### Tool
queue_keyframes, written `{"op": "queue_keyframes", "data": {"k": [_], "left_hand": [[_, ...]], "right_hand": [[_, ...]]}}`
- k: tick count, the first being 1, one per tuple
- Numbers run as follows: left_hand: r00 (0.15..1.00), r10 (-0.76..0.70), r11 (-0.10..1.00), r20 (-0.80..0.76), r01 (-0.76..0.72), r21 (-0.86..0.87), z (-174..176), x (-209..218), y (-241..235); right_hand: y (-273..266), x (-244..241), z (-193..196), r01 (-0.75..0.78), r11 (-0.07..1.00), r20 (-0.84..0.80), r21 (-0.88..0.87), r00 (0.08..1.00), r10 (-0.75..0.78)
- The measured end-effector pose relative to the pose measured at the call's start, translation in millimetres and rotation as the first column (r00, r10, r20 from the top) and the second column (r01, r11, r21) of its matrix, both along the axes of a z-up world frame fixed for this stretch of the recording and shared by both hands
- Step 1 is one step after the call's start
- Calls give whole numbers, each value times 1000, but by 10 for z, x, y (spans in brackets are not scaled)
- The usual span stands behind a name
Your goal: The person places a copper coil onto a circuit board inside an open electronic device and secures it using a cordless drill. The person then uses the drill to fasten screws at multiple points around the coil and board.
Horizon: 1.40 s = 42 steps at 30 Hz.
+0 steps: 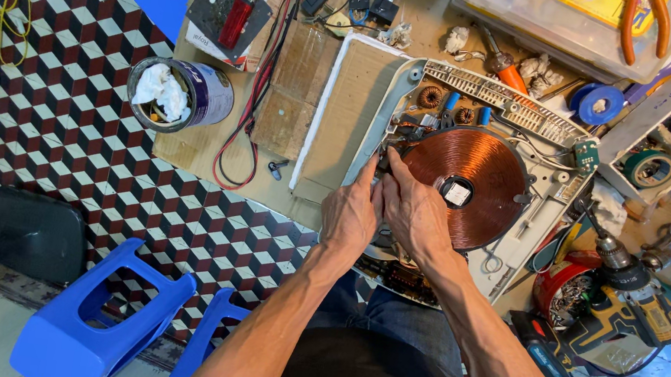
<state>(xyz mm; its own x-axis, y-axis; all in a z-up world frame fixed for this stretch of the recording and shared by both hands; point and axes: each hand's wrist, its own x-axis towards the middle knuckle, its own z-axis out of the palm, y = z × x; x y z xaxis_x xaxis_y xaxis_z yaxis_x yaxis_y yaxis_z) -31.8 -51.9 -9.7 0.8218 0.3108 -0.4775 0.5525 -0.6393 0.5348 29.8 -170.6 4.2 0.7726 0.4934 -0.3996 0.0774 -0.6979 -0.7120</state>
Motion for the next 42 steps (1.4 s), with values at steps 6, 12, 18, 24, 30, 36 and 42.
{"op": "queue_keyframes", "data": {"k": [6, 12, 18, 24, 30, 36, 42], "left_hand": [[1000, 6, 1000, 2, -6, -26, 4, -15, 32], [1000, 23, 999, 17, -22, -36, 5, 3, 46], [992, 32, 997, -120, -40, -68, 70, 43, 32], [998, 25, 1000, -60, -26, -11, 39, 55, 26], [999, 46, 999, 19, -45, -8, -3, 10, -11], [1000, -12, 999, -7, 12, 34, -48, -11, -29], [998, -64, 996, 11, 63, 63, -72, -25, -20]], "right_hand": [[-69, -45, -43, 1, 999, -50, 52, 999, 2], [-17, 7, 44, 314, 935, -406, 163, 885, -227], [-45, 96, 197, 172, 984, -119, -54, 977, -177], [-31, 443, 85, -201, 979, 318, -24, 927, 198], [14, 711, -51, -460, 854, 348, -242, 781, 519], [14, 795, -112, -501, 839, 364, -213, 756, 544], [32, 777, -93, -446, 882, 380, -153, 797, 469]]}}
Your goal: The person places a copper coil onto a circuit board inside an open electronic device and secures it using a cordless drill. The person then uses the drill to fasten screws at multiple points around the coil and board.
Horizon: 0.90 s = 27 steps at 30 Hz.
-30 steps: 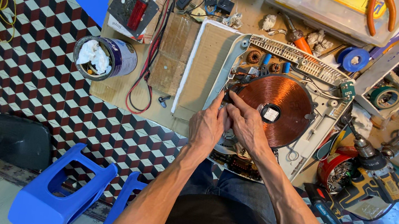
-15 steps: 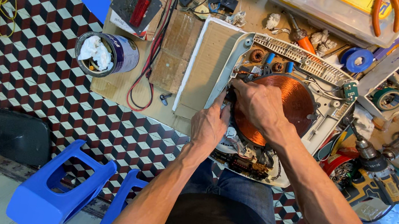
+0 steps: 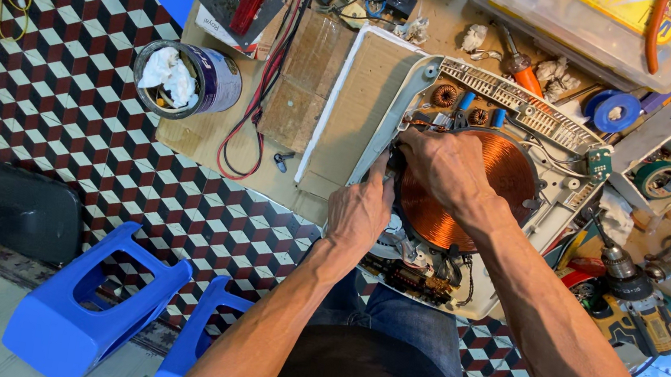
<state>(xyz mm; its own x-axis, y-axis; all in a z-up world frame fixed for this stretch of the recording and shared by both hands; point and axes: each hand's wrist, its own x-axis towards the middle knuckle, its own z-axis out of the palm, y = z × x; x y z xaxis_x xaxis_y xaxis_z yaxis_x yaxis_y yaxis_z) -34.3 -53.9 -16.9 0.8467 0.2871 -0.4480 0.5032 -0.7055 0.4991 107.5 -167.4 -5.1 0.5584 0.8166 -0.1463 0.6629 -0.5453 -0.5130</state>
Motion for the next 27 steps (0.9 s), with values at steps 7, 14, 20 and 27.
{"op": "queue_keyframes", "data": {"k": [7, 14, 20, 27], "left_hand": [[1000, -23, 1000, 11, 23, 8, -40, -8, -8], [996, -15, 999, 92, 11, 43, -3, -18, -10], [996, -33, 997, -80, 27, -74, 42, -45, 110], [974, -70, 997, 214, 71, 3, 173, -206, 59]], "right_hand": [[-2, -19, -26, 39, 999, -50, -26, 998, -40], [-11, -82, 102, 65, 993, -6, 100, 998, -65], [-437, -472, 547, 546, 830, -274, 113, 820, -502], [-567, -1089, 680, 589, 808, -418, -26, 727, -544]]}}
